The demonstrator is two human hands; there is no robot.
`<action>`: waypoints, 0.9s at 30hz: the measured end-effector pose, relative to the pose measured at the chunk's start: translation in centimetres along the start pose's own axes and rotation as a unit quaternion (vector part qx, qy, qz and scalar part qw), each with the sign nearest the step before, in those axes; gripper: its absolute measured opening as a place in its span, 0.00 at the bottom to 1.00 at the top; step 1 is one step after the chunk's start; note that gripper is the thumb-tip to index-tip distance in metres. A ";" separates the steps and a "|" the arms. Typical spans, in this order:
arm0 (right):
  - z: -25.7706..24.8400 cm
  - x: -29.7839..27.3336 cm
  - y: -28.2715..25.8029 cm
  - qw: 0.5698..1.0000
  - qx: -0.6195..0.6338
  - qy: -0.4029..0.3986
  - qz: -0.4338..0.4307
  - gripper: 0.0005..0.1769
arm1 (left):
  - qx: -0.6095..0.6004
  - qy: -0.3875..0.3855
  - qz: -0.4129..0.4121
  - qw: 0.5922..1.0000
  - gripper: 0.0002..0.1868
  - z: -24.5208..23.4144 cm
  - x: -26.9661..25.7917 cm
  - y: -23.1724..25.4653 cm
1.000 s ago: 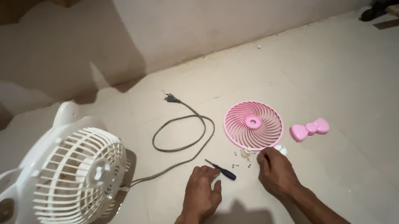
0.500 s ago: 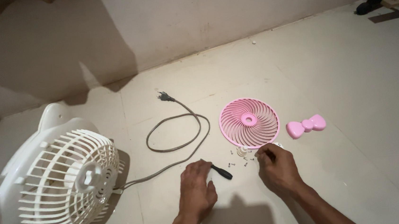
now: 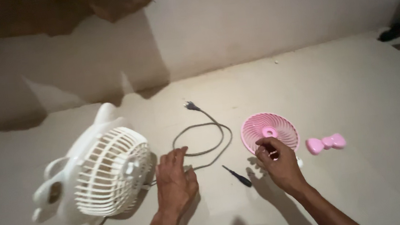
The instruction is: The person disassembles a white Hello Kitty-shaped electric fan on the floor. They remove the front grille, unscrew and detach the fan blade, and then use a screwdriver to remove screws from the rear housing, separating the fan into its main components.
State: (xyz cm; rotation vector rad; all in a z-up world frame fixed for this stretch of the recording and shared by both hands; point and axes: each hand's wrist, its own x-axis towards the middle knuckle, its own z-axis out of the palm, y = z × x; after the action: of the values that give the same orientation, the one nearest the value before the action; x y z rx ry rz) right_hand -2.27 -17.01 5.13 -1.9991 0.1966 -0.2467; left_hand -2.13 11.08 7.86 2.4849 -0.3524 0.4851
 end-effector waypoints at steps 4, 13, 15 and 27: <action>2.0 0.1 -5.3 0.998 -0.023 -0.042 -0.043 0.19 | 0.074 0.081 0.049 0.993 0.28 -5.7 0.8 -1.3; 8.6 -1.4 -15.6 0.989 0.014 -0.112 -0.099 0.21 | 0.152 0.182 -0.016 0.971 0.23 -17.0 -0.4 -5.4; 10.2 -1.8 -17.2 0.985 0.016 -0.126 -0.118 0.22 | 0.137 0.198 -0.044 0.970 0.22 -18.5 -1.2 -6.6; 18.5 -7.1 -22.0 0.919 -0.176 -0.295 -0.194 0.42 | -0.133 0.086 -0.303 0.940 0.29 -21.4 -3.7 -9.9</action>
State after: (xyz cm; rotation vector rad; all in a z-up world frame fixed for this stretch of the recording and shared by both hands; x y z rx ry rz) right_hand -3.73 10.17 16.71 -2.3620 -0.5839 0.1653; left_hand -7.59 32.01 17.94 2.1161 0.3912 0.3590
